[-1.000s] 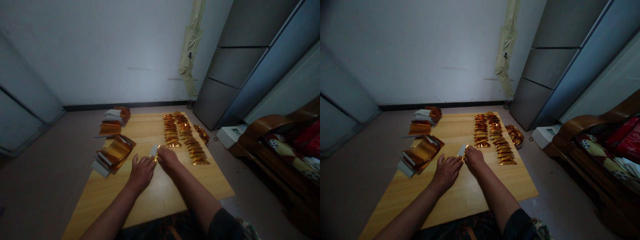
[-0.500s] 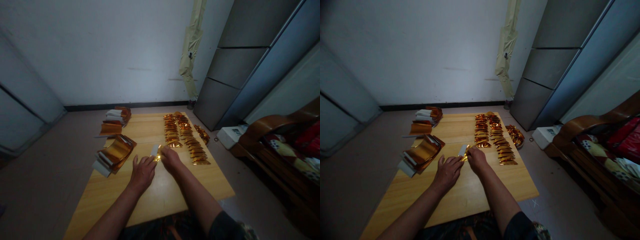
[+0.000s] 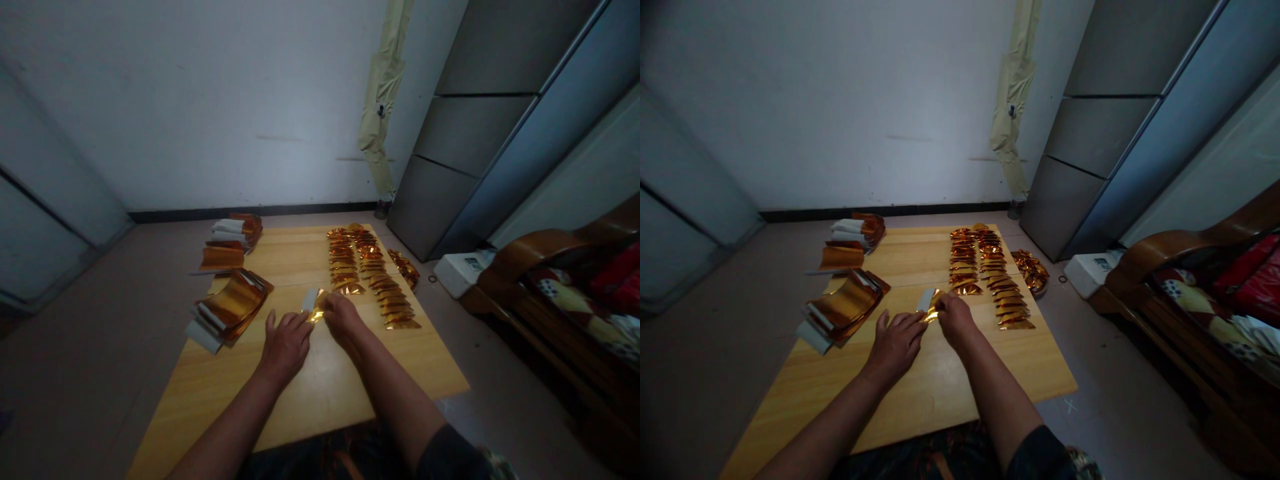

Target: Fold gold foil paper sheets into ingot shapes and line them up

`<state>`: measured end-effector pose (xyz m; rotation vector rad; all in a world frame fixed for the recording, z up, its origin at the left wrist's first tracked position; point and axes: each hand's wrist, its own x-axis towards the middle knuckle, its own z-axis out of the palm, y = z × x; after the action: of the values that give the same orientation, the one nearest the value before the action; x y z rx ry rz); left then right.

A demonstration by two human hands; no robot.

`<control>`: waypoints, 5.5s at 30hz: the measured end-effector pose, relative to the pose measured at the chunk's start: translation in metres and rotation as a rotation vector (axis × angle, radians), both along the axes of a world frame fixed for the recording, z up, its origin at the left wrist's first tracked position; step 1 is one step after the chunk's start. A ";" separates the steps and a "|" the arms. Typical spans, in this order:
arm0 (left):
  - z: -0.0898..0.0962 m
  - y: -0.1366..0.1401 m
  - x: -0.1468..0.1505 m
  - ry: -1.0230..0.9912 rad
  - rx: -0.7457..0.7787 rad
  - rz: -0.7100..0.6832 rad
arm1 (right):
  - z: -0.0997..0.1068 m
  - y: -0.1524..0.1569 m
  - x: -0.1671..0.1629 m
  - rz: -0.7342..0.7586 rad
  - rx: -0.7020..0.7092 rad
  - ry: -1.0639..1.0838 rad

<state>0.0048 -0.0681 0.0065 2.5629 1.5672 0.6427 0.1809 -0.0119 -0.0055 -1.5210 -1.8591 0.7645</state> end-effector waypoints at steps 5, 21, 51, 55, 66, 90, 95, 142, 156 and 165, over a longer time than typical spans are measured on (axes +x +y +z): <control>-0.001 0.000 0.000 -0.013 0.002 0.002 | 0.002 0.000 0.002 0.005 -0.001 0.002; -0.003 0.000 0.000 -0.008 0.006 0.002 | 0.011 -0.002 -0.003 0.028 -0.047 -0.209; -0.003 0.025 -0.004 0.005 0.132 0.141 | 0.033 -0.048 -0.027 0.128 0.136 -0.591; -0.002 0.027 -0.002 0.031 0.150 0.138 | 0.032 -0.054 -0.030 0.155 0.142 -0.562; 0.001 0.024 0.003 0.035 0.087 0.023 | 0.018 -0.054 0.020 0.271 0.231 -0.449; 0.005 0.021 -0.004 0.040 0.134 -0.064 | 0.021 -0.033 0.000 0.379 0.383 -0.733; 0.008 0.018 -0.003 0.024 0.141 -0.067 | 0.016 -0.036 0.000 0.339 0.431 -0.695; -0.001 0.008 0.002 0.100 0.132 -0.148 | 0.011 -0.012 0.030 0.184 0.183 -0.214; 0.002 0.000 0.006 0.098 0.103 -0.133 | 0.026 -0.014 0.014 0.077 0.107 -0.420; 0.001 -0.003 0.010 0.103 0.116 -0.107 | 0.026 -0.013 0.011 0.026 0.071 -0.382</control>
<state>0.0148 -0.0713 0.0077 2.7839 1.4490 0.6177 0.1919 -0.0244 0.0202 -1.6886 -2.1567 0.4330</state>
